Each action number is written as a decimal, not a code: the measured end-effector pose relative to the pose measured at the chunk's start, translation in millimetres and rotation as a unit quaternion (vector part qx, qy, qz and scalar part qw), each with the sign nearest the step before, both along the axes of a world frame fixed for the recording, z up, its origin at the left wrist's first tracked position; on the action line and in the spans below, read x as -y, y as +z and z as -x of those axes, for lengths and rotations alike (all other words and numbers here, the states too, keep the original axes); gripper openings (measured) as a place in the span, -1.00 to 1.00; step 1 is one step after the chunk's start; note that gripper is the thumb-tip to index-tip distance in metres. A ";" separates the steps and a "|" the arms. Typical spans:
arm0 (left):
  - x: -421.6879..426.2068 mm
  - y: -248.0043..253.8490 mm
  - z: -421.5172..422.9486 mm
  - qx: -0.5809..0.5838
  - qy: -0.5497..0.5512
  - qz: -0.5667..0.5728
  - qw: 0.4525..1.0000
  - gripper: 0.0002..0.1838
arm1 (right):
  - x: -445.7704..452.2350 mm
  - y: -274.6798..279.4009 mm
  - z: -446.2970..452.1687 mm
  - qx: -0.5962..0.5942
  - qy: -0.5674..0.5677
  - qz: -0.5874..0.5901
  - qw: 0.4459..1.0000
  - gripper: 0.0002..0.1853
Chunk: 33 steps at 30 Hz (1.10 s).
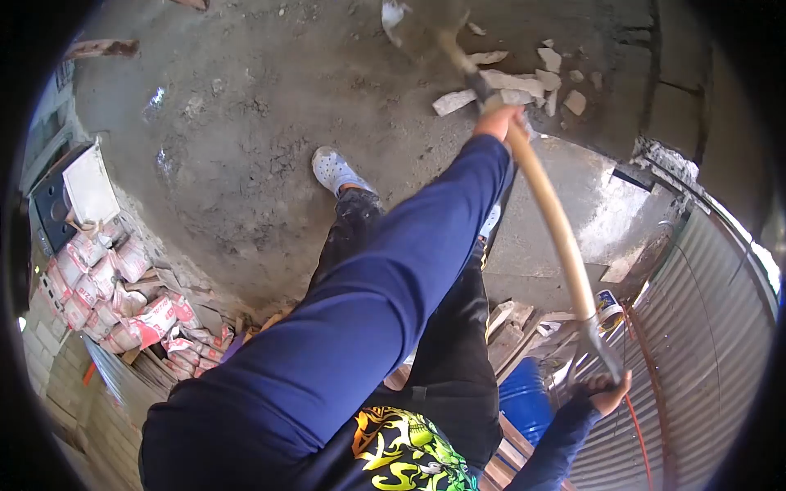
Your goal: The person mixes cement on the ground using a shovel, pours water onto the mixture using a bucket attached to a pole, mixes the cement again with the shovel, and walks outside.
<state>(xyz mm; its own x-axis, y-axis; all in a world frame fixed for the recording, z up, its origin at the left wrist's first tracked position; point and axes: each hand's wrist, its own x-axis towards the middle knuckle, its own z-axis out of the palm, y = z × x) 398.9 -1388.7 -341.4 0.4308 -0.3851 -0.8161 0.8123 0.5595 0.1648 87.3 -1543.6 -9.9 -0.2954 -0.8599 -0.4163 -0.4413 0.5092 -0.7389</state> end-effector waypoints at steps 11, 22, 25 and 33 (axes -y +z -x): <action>-364.1 -9.9 -130.6 -0.026 0.329 -0.099 0.939 -0.78 | -139.2 -67.0 -343.5 0.041 0.399 -0.151 0.903 -0.82; -385.3 142.5 -46.9 -0.027 0.368 -0.038 0.929 -0.72 | -112.5 39.9 -278.1 0.065 0.606 -0.005 0.793 -0.79; -440.4 153.8 8.0 0.016 0.356 -0.078 0.931 -0.70 | -152.4 63.4 -221.1 0.140 0.773 0.170 0.595 -0.81; -371.2 191.1 112.2 -0.107 0.257 -0.309 0.909 -0.69 | -99.8 14.0 -43.8 0.215 0.756 -0.067 0.614 -0.77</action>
<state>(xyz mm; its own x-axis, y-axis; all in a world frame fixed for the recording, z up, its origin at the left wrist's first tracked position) 286.7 -1017.5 -150.3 0.2303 0.3833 -0.8945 0.5195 0.7288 0.4460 131.1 -1443.8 4.1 0.9611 0.0354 -0.2738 -0.2638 -0.1737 -0.9488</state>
